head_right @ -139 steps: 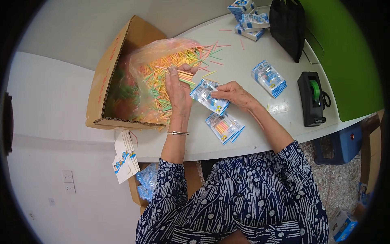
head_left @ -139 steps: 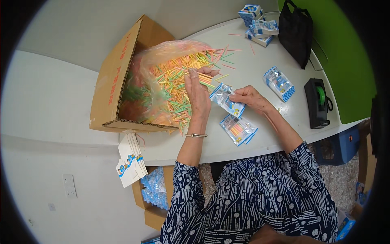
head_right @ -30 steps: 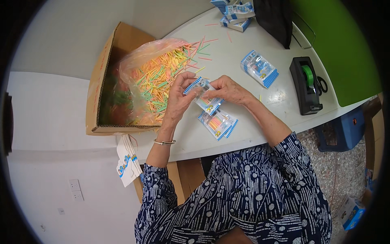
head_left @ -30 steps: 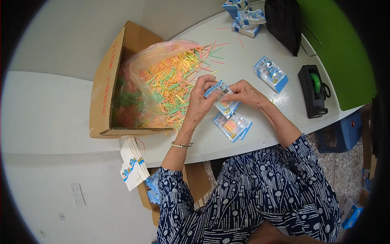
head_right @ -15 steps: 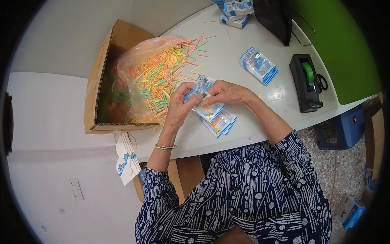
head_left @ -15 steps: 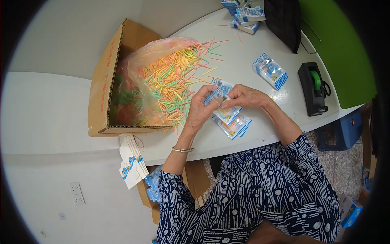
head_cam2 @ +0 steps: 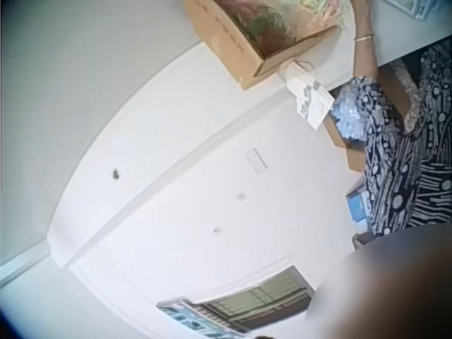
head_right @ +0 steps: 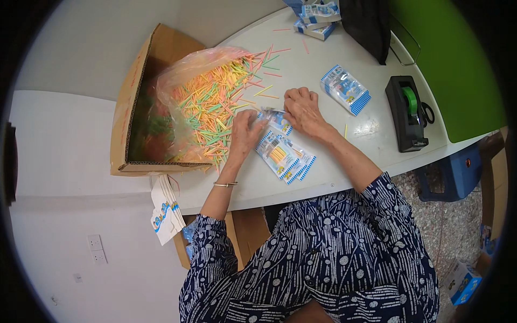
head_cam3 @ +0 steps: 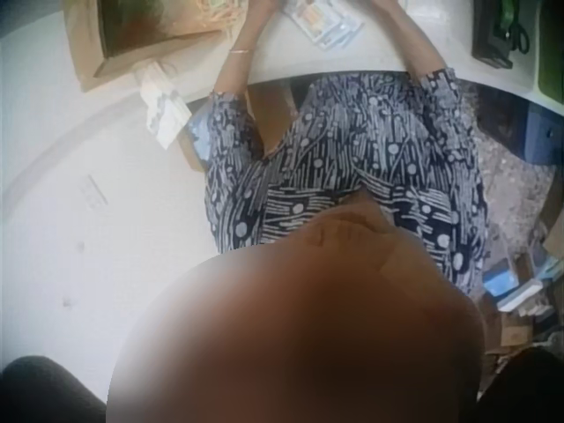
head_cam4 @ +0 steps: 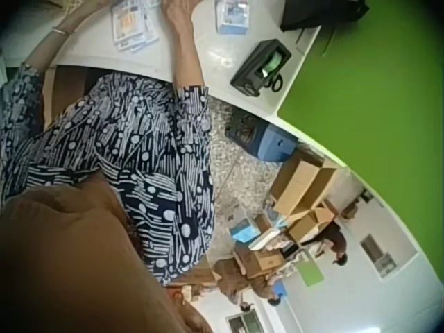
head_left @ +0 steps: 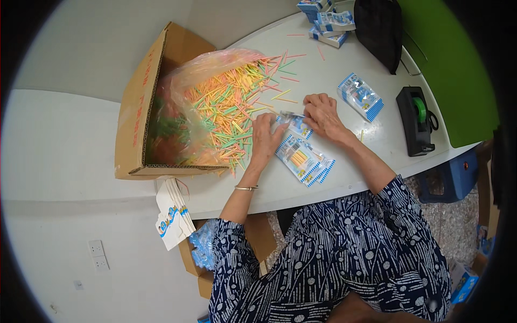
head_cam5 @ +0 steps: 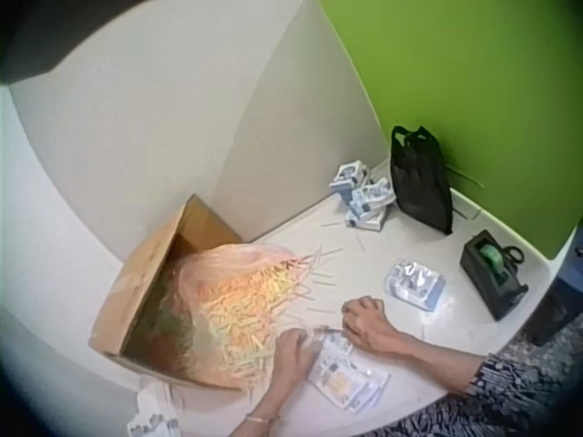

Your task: Packaging bundles of colored wooden sticks into small plastic bags at a desk.

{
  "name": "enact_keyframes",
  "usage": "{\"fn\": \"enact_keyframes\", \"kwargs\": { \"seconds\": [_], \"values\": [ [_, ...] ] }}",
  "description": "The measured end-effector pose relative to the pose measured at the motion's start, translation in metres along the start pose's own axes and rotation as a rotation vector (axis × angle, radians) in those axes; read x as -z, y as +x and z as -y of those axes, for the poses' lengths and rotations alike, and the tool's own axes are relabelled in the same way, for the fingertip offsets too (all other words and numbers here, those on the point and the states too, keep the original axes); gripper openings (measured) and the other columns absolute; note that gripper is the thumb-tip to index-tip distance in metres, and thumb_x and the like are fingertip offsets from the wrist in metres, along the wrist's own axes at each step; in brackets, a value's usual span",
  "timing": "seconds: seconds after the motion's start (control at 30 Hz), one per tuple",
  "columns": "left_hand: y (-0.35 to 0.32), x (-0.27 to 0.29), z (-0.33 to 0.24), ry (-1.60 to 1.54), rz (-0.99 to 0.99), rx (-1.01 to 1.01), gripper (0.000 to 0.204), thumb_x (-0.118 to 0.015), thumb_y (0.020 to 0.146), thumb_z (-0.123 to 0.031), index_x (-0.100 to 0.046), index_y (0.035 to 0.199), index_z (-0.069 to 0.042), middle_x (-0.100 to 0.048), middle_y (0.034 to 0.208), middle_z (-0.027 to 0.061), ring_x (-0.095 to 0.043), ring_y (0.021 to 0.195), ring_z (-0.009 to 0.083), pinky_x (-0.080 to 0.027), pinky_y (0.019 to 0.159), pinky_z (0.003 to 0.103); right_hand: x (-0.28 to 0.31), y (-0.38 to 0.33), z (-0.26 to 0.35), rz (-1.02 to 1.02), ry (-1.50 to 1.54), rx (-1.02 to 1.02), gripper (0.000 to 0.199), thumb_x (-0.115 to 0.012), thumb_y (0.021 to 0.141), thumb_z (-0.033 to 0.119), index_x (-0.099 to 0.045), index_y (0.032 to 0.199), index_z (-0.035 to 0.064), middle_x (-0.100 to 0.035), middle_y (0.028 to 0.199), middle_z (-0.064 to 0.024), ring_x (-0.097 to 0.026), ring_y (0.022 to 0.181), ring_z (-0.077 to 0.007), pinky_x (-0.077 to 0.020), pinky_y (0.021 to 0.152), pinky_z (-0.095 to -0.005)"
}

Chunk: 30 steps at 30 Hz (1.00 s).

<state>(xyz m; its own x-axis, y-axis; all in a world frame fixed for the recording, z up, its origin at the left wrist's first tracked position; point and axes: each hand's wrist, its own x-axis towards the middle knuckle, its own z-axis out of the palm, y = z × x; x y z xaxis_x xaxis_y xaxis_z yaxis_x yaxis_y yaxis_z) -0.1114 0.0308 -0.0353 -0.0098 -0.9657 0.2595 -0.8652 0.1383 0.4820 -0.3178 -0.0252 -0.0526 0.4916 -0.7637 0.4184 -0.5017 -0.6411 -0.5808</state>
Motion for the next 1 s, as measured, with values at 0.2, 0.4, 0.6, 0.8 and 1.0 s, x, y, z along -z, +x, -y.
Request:
{"fn": "enact_keyframes", "kwargs": {
  "seconds": [0.2, 0.4, 0.6, 0.8, 1.0],
  "values": [
    [0.016, -0.011, -0.008, -0.102, -0.088, -0.044, 0.042, -0.074, 0.070, -0.022, -0.056, 0.103, -0.003, -0.051, 0.104, 0.0140, -0.046, 0.098, 0.0311, -0.036, 0.087, 0.043, 0.004, 0.003, -0.014, 0.073, 0.117, 0.056, 0.016, -0.064, 0.078, 0.008, -0.053, 0.089, 0.0084, -0.052, 0.090, -0.0050, -0.045, 0.094, -0.0236, -0.0284, 0.091, -0.0391],
    [0.028, 0.011, -0.023, -0.087, -0.098, -0.076, 0.045, -0.074, 0.070, -0.019, -0.057, 0.111, -0.009, -0.048, 0.113, 0.0104, -0.044, 0.104, 0.0303, -0.035, 0.088, 0.042, 0.019, 0.004, -0.006, 0.065, 0.324, -0.057, 0.007, -0.058, 0.085, 0.015, -0.056, 0.087, 0.0086, -0.053, 0.083, -0.0062, -0.047, 0.086, -0.0231, -0.0307, 0.088, -0.0370],
    [0.032, 0.020, -0.021, -0.115, -0.135, -0.227, 0.027, -0.068, 0.073, -0.011, -0.064, 0.099, -0.006, -0.059, 0.099, 0.0073, -0.049, 0.097, 0.0279, -0.038, 0.085, 0.040, 0.024, 0.011, 0.005, 0.064, 0.483, -0.158, 0.019, -0.061, 0.084, 0.022, -0.059, 0.094, 0.0061, -0.053, 0.084, -0.0083, -0.049, 0.086, -0.0242, -0.0390, 0.081, -0.0359],
    [0.033, 0.019, -0.034, -0.260, -0.057, -0.133, 0.019, -0.069, 0.075, -0.006, -0.070, 0.093, -0.003, -0.065, 0.087, 0.0097, -0.056, 0.086, 0.0216, -0.045, 0.079, 0.032, 0.021, 0.009, 0.004, 0.045, 0.686, -0.239, 0.022, -0.064, 0.081, 0.021, -0.062, 0.084, -0.0011, -0.058, 0.074, -0.0105, -0.050, 0.065, -0.0188, -0.0410, 0.062, -0.0319],
    [0.040, 0.023, -0.021, -0.136, 0.044, -0.204, 0.016, -0.068, 0.077, -0.013, -0.070, 0.090, -0.005, -0.065, 0.081, 0.0087, -0.056, 0.088, 0.0219, -0.045, 0.078, 0.032, 0.019, 0.009, 0.001, 0.082, 0.632, -0.207, 0.027, -0.062, 0.084, 0.022, -0.060, 0.077, -0.0042, -0.051, 0.062, -0.0098, -0.044, 0.059, -0.0148, -0.0370, 0.056, -0.0316]
  ]
}}
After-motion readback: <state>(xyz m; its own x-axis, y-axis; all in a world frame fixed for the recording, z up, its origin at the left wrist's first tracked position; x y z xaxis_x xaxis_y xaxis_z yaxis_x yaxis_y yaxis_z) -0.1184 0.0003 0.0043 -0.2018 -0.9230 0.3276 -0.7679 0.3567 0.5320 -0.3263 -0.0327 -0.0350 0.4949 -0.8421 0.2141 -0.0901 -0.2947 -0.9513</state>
